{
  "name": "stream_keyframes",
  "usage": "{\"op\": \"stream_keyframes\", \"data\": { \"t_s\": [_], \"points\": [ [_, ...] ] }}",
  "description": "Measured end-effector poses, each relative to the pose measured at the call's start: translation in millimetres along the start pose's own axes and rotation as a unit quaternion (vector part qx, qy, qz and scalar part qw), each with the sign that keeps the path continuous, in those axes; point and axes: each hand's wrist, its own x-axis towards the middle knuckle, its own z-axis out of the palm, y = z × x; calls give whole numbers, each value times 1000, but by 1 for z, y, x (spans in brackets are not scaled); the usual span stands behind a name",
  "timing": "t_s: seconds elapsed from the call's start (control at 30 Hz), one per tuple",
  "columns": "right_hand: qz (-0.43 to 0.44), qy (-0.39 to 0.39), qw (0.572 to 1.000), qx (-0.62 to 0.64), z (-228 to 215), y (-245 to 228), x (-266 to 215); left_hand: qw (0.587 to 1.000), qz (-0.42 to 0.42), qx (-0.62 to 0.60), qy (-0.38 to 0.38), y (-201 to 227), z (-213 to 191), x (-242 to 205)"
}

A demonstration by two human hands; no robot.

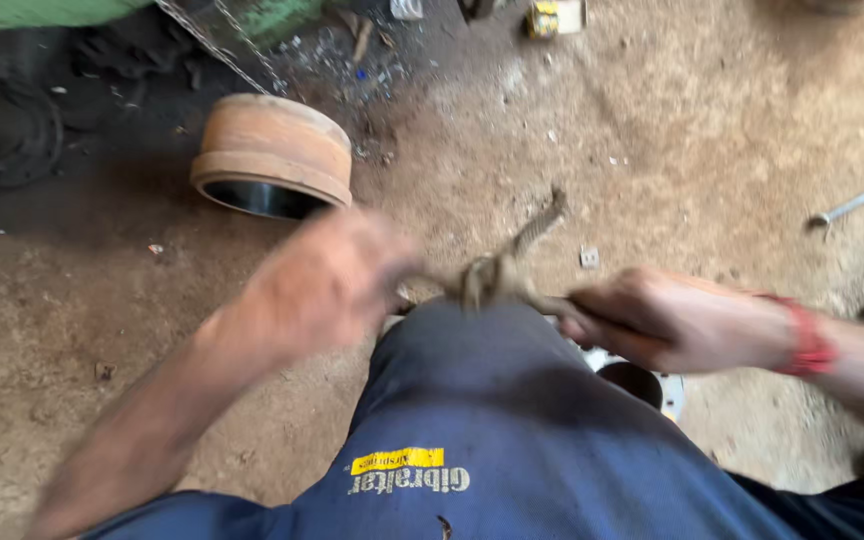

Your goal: The person scrubs a small metal part with a cloth, repeatedly rubbing and folding the cloth to clean the surface. The person then wipes the inside of a large cylindrical metal part with the same cloth.

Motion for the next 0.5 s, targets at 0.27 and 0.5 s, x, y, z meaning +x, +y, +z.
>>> {"op": "stream_keyframes", "data": {
  "t_s": [0.27,0.5],
  "points": [
    [-112,172,950,-233,63,28,103,425,-448,-741,264,-53,144,-46],
    [-35,128,951,-279,78,64,161,261,-334,-753,503,-120,190,-106]
  ]
}}
